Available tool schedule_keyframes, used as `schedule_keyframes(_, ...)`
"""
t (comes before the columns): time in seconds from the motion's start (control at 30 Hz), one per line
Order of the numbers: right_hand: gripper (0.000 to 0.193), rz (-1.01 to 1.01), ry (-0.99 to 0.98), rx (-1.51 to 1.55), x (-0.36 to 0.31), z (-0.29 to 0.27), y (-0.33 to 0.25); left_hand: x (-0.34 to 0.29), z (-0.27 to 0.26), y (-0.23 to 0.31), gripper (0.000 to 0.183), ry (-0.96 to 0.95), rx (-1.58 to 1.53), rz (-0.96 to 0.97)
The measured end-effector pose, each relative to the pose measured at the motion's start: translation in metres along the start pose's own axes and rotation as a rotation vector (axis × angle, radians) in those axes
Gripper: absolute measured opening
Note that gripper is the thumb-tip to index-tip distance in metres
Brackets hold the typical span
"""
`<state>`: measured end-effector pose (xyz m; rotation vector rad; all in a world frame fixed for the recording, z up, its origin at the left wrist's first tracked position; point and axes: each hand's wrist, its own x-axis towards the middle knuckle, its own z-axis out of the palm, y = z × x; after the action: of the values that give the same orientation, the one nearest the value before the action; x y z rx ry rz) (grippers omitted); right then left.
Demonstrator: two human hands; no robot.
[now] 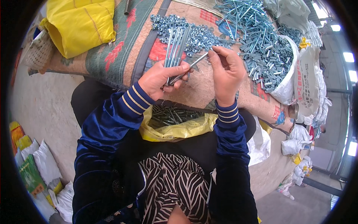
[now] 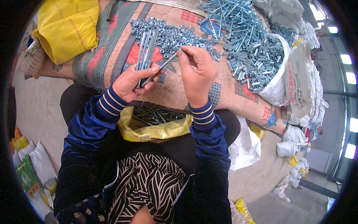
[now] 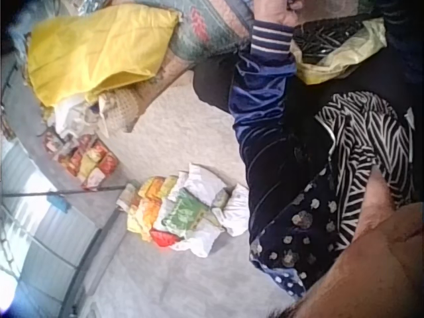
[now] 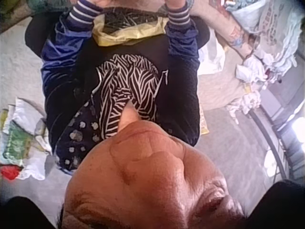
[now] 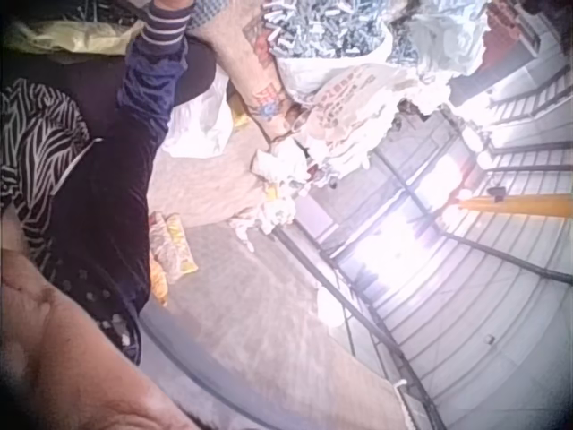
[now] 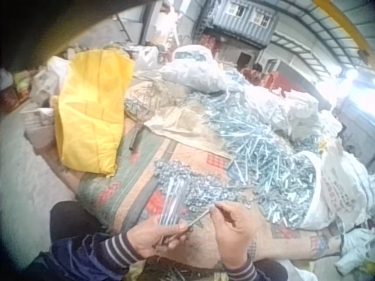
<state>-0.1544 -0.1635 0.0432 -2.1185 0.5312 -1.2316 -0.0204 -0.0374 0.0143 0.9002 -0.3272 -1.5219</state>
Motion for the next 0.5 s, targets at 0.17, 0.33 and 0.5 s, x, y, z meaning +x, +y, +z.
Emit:
schedule_keyframes(0.17, 0.012, 0.440, -0.017, 0.485, 0.0029, -0.0025, -0.0003, -0.0028, 0.0009, 0.0040, 0.022, 0.019, 0.047, 0.045)
schedule_keyframes(0.33, 0.015, 0.134, -0.054, 0.215, 0.0020, -0.0039, 0.0075, -0.0018, 0.0005, 0.0039, 0.017, 0.013, 0.051, 0.057)
schedule_keyframes(0.5, 0.015, 0.289, -0.042, 0.403, 0.0027, -0.0030, 0.0009, -0.0028, 0.0013, 0.0037, 0.017, -0.023, -0.013, 0.044)
